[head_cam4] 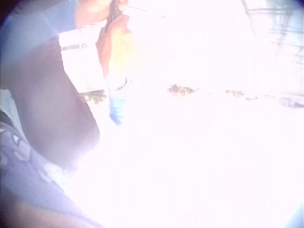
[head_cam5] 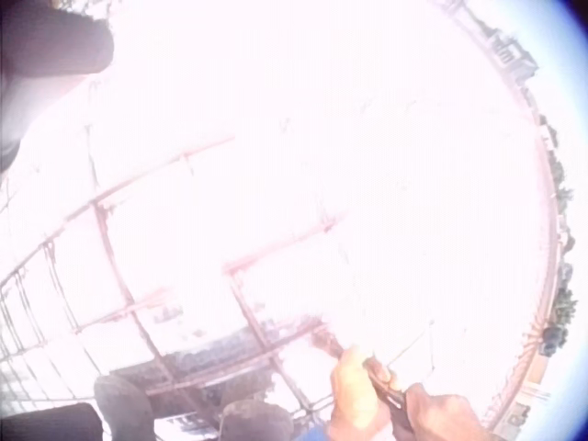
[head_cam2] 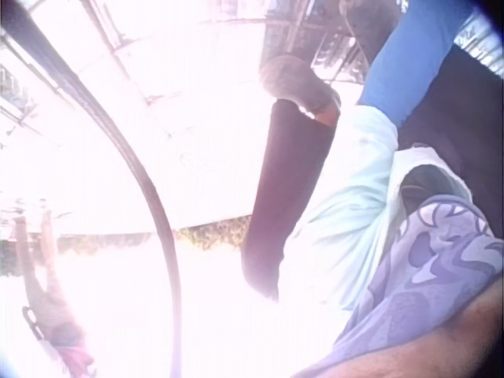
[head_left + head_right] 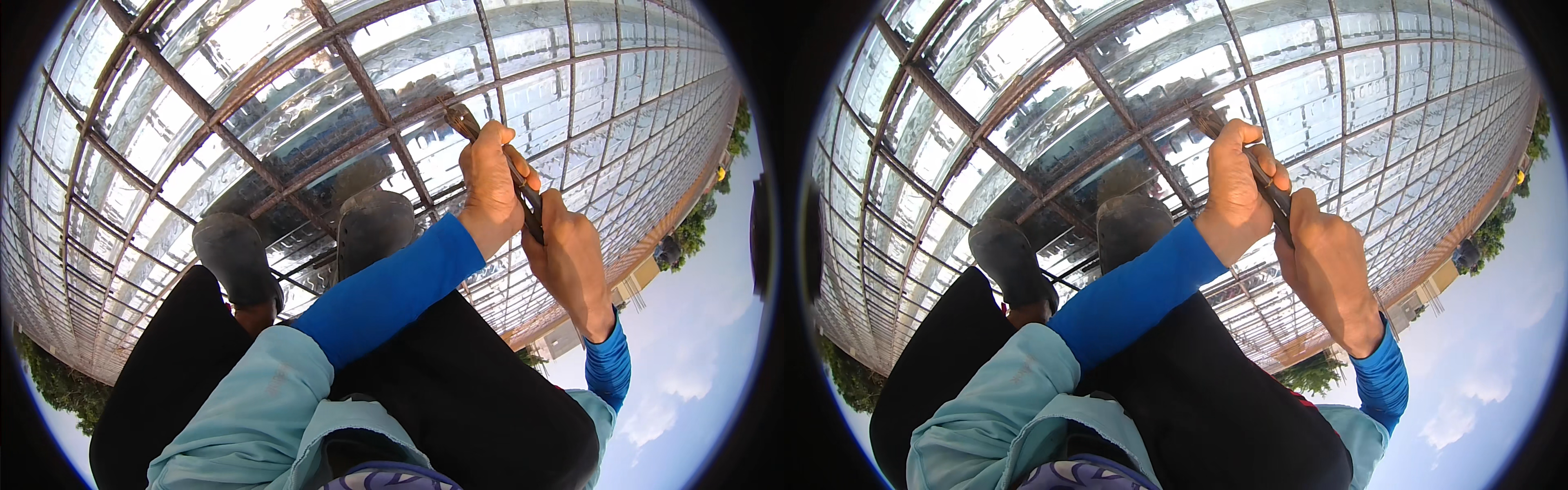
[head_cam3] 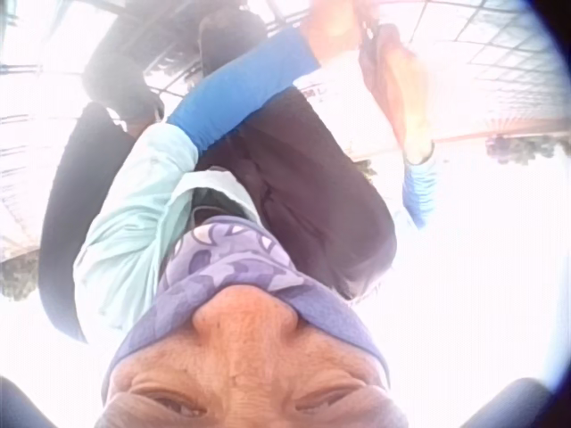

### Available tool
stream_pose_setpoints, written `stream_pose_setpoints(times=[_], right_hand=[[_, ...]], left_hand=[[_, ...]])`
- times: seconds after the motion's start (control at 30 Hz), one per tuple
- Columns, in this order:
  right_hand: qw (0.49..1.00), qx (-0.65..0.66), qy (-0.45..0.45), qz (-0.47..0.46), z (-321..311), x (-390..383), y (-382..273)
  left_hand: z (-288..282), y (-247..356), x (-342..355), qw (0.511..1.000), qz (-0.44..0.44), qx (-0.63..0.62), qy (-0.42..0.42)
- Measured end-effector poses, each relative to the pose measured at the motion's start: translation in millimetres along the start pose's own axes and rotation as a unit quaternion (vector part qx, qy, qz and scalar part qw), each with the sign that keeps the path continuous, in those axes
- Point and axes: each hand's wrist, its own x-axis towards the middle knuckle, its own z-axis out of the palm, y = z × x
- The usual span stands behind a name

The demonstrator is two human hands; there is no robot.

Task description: The person uses pliers to bend and secure metal wires on a large metal grid structure. They repeatedly position the wires, twist them with the pliers, and adjust the grid framework while seated on the structure.

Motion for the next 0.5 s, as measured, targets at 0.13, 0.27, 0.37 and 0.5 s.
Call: stream_pose_setpoints(times=[0.13,0.27,0.37,0.5], right_hand=[[0.986,0.127,-0.082,0.062,-5,-1,-2],[0.801,0.502,-0.268,0.188,11,8,23],[0.920,0.355,-0.151,0.076,39,-2,22],[0.994,0.035,-0.020,0.100,55,-6,6]], left_hand=[[-10,-1,3,0.998,-0.013,-0.012,-0.057],[-24,2,9,0.988,0.023,-0.007,-0.153],[-32,-2,12,0.989,0.049,0.028,-0.138],[-19,-4,-3,0.992,0.098,0.058,-0.044]])
